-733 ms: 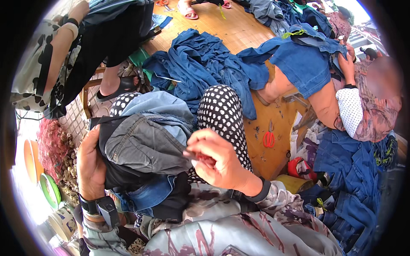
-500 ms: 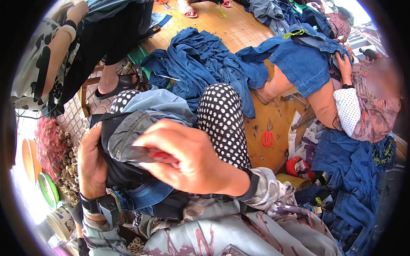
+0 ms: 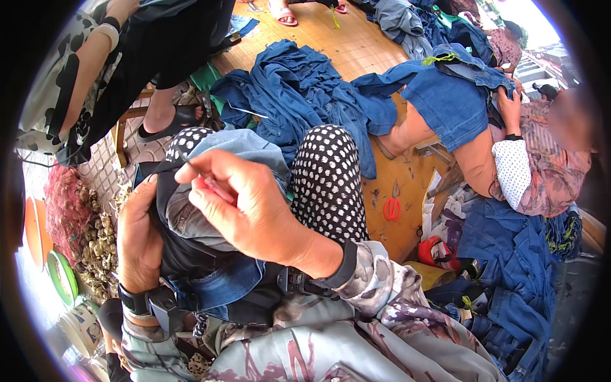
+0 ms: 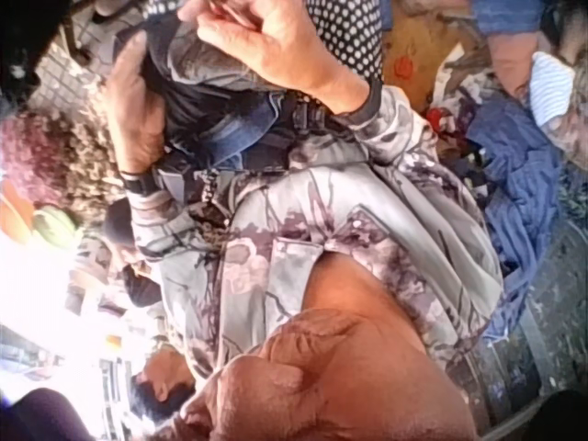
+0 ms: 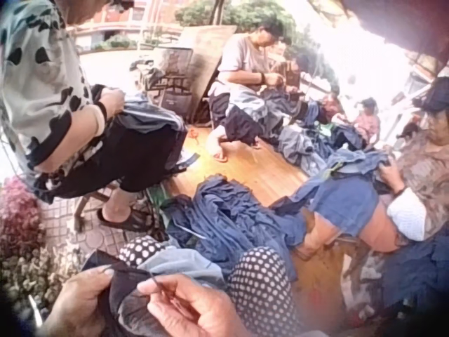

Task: Trim loose threads and inspect denim/leather-like goods using scissors.

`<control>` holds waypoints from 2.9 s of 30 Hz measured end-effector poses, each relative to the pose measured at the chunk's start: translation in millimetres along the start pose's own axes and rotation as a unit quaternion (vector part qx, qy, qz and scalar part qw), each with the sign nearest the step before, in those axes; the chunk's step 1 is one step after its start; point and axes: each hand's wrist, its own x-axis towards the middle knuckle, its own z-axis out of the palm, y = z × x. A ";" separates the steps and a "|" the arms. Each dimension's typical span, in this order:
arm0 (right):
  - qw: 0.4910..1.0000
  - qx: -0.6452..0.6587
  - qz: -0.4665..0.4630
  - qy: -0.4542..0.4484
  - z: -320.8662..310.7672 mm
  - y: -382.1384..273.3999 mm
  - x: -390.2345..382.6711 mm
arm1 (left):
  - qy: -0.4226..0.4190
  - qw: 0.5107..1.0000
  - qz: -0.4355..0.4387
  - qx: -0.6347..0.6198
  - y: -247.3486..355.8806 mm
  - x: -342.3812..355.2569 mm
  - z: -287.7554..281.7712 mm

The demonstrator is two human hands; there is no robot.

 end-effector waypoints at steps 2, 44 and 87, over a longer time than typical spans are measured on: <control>1.000 -0.011 -0.008 -0.004 -4.3 -3.0 2.2 | -0.007 1.000 -0.013 -0.009 1.2 -0.1 2.0; 0.995 -0.086 -0.049 -0.026 -14.9 -2.7 15.0 | 0.089 0.747 0.289 0.593 -3.4 -55.2 51.0; 0.987 0.006 0.071 -0.141 -15.4 2.2 29.8 | -0.097 0.970 0.052 0.216 -1.1 -24.3 14.3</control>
